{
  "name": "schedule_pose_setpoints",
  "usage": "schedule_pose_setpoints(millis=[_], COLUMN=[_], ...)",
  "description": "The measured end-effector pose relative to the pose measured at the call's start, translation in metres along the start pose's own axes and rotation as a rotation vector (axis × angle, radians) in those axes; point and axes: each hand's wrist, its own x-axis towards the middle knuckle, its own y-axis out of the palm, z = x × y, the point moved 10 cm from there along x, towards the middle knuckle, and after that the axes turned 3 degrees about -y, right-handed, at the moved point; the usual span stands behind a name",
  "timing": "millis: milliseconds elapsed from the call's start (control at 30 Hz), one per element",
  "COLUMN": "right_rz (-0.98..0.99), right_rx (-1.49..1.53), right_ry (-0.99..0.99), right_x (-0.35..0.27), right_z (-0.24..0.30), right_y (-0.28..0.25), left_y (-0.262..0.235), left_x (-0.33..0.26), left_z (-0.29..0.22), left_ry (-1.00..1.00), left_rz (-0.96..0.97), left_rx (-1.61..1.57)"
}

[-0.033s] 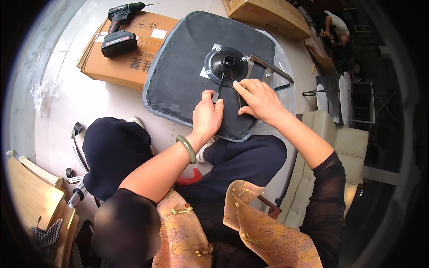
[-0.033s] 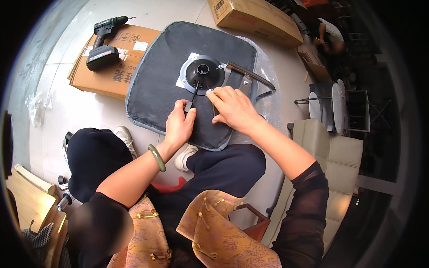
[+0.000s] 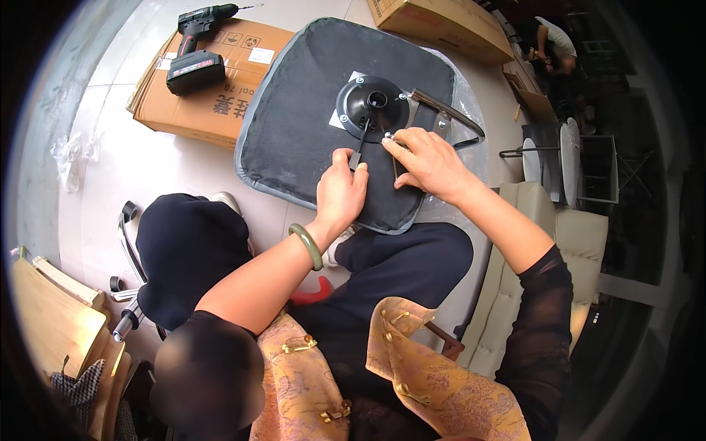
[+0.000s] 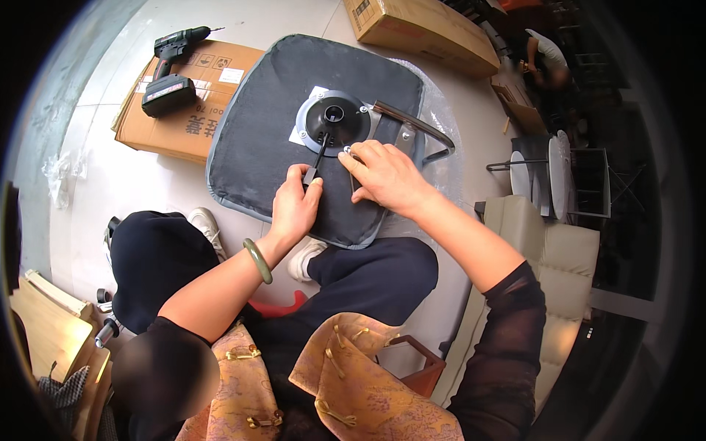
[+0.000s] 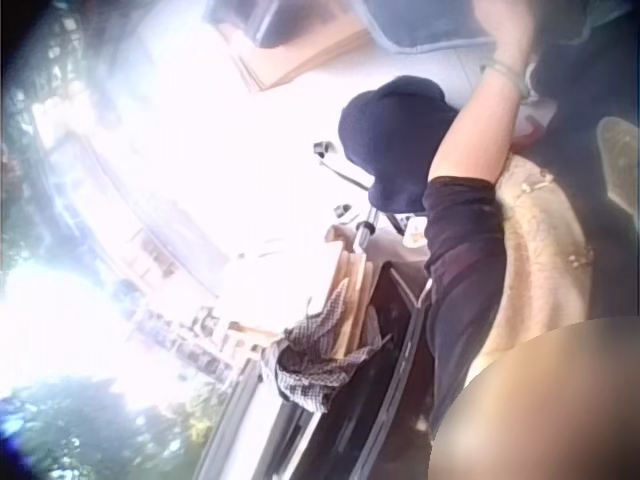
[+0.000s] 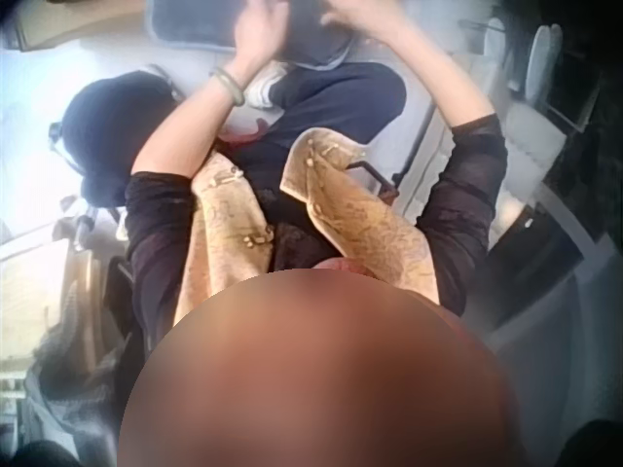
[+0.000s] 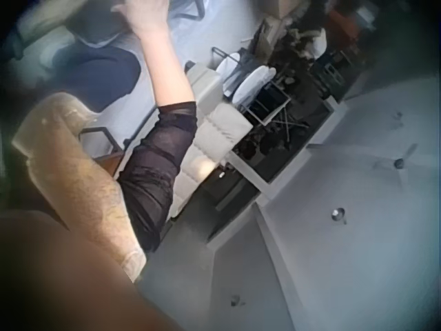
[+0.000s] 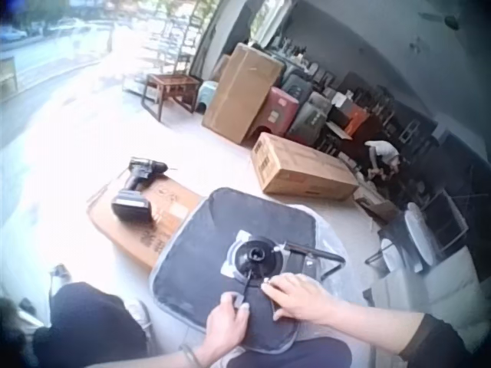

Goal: The person assembles an office chair by attaching a metal base to the underside of a cushioned seat using an Allen key. The person tightens multiple bolts, flips the seat, and wraps the assembled unit in bubble wrap.

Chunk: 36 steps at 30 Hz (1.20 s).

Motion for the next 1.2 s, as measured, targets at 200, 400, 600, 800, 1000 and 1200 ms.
schedule_pose_setpoints(millis=[200,400,600,800,1000,1200], right_rz=[-0.082,-0.259,-0.253,-0.298,-0.255,-0.149], right_rx=[-0.005,-0.15,-0.172,-0.234,-0.162,-0.019], right_ry=[-0.283,-0.383,-0.177,-0.04,0.068,0.028], right_x=[0.013,0.018,0.026,0.036,0.032,0.021], right_z=[-0.004,0.003,-0.001,0.003,0.0,-0.005], right_y=[-0.002,0.002,0.013,0.009,0.013,0.02], left_y=[0.0,-0.003,0.001,-0.002,0.0,-0.001], left_x=[0.0,-0.002,-0.001,-0.005,-0.003,-0.001], left_z=[0.0,-0.002,0.007,0.003,0.005,0.003], left_ry=[-0.002,0.051,0.05,0.124,0.077,0.108], left_rz=[0.021,0.0,0.028,-0.006,0.071,0.029], left_rx=[0.008,0.005,-0.042,-0.043,-0.079,-0.068])
